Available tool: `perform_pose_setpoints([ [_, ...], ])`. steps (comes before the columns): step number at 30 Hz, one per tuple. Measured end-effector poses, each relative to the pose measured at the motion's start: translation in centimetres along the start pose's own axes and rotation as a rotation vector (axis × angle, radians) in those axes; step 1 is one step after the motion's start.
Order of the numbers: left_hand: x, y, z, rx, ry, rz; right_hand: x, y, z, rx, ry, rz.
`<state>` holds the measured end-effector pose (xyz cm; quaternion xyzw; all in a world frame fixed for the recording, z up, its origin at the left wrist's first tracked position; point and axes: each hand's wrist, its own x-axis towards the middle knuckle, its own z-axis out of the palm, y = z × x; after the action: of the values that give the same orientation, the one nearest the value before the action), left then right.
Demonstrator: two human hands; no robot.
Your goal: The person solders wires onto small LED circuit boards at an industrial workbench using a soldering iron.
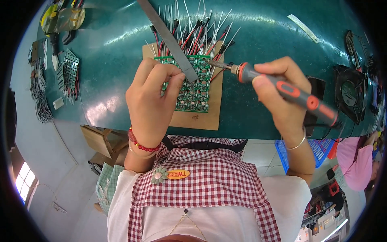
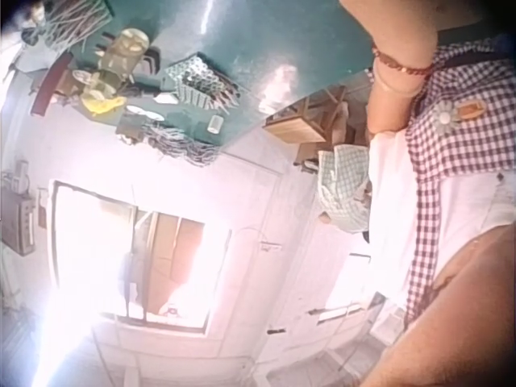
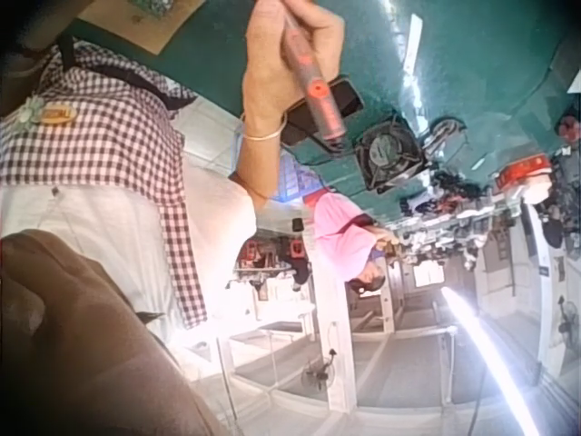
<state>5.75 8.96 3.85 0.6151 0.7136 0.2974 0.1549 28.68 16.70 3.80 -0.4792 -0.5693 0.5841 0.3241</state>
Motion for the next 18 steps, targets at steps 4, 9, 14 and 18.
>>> perform_pose_setpoints([
  [4,0.4,0.2,0.2,0.028,-0.038,0.017,-1.6,1.2,1.1,0.005,0.048,-0.034],
  [9,0.7,0.7,0.4,0.035,-0.083,0.018,-2.3,1.6,2.2,-0.072,0.069,-0.086],
  [14,0.9,0.9,0.5,0.049,-0.09,0.025,-2.7,1.9,2.5,-0.083,0.063,-0.073],
  [18,0.9,0.8,0.7,0.051,-0.1,0.031,-2.6,2.1,2.8,-0.074,0.061,-0.126],
])
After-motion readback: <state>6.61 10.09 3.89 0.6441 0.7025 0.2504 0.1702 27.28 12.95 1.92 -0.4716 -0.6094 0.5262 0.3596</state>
